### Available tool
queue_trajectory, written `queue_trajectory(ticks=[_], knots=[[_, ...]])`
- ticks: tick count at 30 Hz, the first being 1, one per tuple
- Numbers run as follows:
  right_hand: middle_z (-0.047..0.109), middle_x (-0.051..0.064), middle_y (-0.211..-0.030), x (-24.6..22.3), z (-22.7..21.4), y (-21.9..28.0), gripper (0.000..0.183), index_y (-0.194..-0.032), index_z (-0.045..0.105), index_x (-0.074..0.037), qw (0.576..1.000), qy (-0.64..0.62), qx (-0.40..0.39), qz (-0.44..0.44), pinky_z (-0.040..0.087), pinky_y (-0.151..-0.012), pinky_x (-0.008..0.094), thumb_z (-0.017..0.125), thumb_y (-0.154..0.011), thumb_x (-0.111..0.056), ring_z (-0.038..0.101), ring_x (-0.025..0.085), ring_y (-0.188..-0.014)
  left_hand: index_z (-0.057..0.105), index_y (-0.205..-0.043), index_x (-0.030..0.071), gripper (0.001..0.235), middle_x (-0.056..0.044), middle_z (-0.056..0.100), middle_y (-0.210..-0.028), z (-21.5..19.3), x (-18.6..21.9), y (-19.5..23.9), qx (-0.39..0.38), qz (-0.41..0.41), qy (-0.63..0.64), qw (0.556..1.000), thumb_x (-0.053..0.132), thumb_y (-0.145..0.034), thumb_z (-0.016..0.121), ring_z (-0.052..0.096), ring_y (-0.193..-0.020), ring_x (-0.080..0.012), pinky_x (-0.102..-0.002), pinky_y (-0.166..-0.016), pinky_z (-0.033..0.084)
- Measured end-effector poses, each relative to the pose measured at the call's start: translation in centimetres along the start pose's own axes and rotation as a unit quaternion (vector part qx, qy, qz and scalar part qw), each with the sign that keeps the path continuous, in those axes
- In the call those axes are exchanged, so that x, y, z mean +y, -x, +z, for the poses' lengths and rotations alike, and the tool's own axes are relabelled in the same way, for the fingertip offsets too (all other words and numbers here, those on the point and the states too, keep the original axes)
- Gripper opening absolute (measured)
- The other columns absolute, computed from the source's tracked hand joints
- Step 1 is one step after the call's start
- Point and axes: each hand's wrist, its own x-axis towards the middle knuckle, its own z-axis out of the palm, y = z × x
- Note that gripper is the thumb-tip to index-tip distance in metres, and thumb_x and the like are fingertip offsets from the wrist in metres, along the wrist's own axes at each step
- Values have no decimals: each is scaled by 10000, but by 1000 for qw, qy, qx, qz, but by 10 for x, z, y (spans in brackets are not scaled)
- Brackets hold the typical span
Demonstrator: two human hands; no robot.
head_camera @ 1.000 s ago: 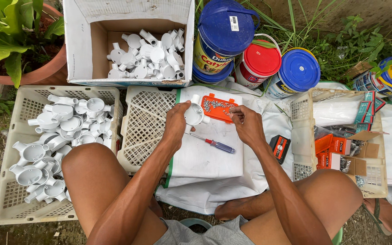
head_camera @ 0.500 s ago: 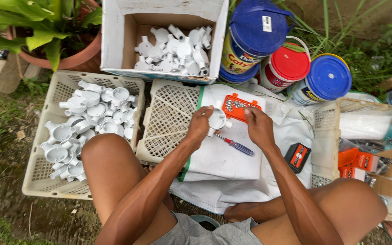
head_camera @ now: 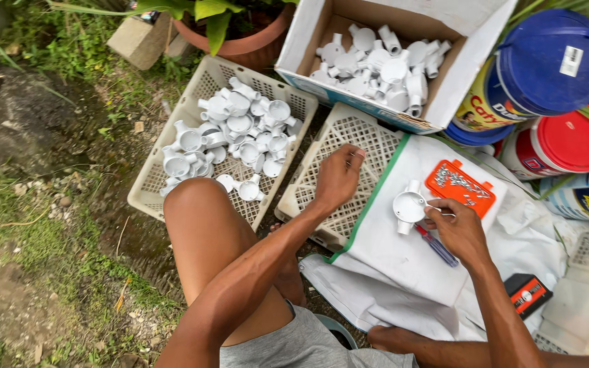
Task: The person assembles PVC electrical junction boxes by picking up screws from a container and using a screwdriver to attach them to the white plastic fittings.
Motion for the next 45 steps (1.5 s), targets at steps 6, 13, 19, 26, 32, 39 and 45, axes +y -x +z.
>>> queue_trajectory(ticks=[6, 13, 19, 26, 32, 39, 45], knots=[[662, 187, -971, -30, 8, 3, 204, -1102, 634, 23, 996, -22, 10, 89, 519, -780, 326, 576, -936, -81, 660, 270, -803, 583, -1042, 38, 330, -267, 542, -1119, -91, -66, -33, 86, -148, -242, 955, 292, -916, 414, 507, -1039, -479, -594, -802, 429], [656, 123, -985, -18, 4, -4, 142, -1040, 629, -20, 997, 34, 50, 49, 419, -791, 292, 522, -982, -94, 666, 273, -790, 515, -1230, 45, 395, -261, 242, -1452, -136, -167, -33, -18, -282, -346, 894, -15, -843, 464, 332, -1277, -462, -564, -1097, 319], [679, 116, -963, -27, 12, -3, 155, -1052, 639, -42, 991, 95, 50, 82, 421, -831, 330, 531, -965, -110, 670, 246, -839, 566, -1217, 18, 379, -146, 397, -1430, -129, -191, -39, -58, -260, -342, 901, 23, -876, 400, 378, -1260, -396, -531, -1034, 390], [652, 193, -1020, -12, 19, -12, 182, -1090, 612, 41, 998, -4, 21, 66, 495, -777, 359, 516, -966, -51, 653, 315, -782, 609, -946, 34, 138, -181, 630, -907, -121, -163, -44, 232, -134, -160, 950, 2, -824, 553, 589, -750, -327, -465, -676, 471], [620, 229, -963, -8, 14, -5, 235, -1122, 597, 67, 993, -113, 19, 37, 522, -797, 392, 588, -927, -63, 653, 321, -800, 552, -1102, 59, 301, -123, 586, -825, -88, -28, -18, 200, -24, 171, 964, 47, -818, 652, 571, -736, -157, -288, -642, 507], [621, 198, -971, -2, 3, 15, 375, -1192, 569, 61, 967, -256, -8, -3, 560, -797, 369, 687, -872, -97, 664, 264, -851, 653, -1161, -20, 336, -169, 649, -914, -25, 23, 30, -99, -62, 245, 962, 29, -836, 719, 669, -783, -155, -242, -625, 631], [615, 138, -994, -23, -7, 47, 330, -1170, 568, 31, 937, -350, -5, -6, 571, -841, 348, 669, -877, -79, 664, 218, -889, 716, -1084, 12, 297, -115, 565, -807, 22, 47, 43, -167, -53, 213, 961, -25, -790, 737, 618, -676, -122, -236, -566, 629]])
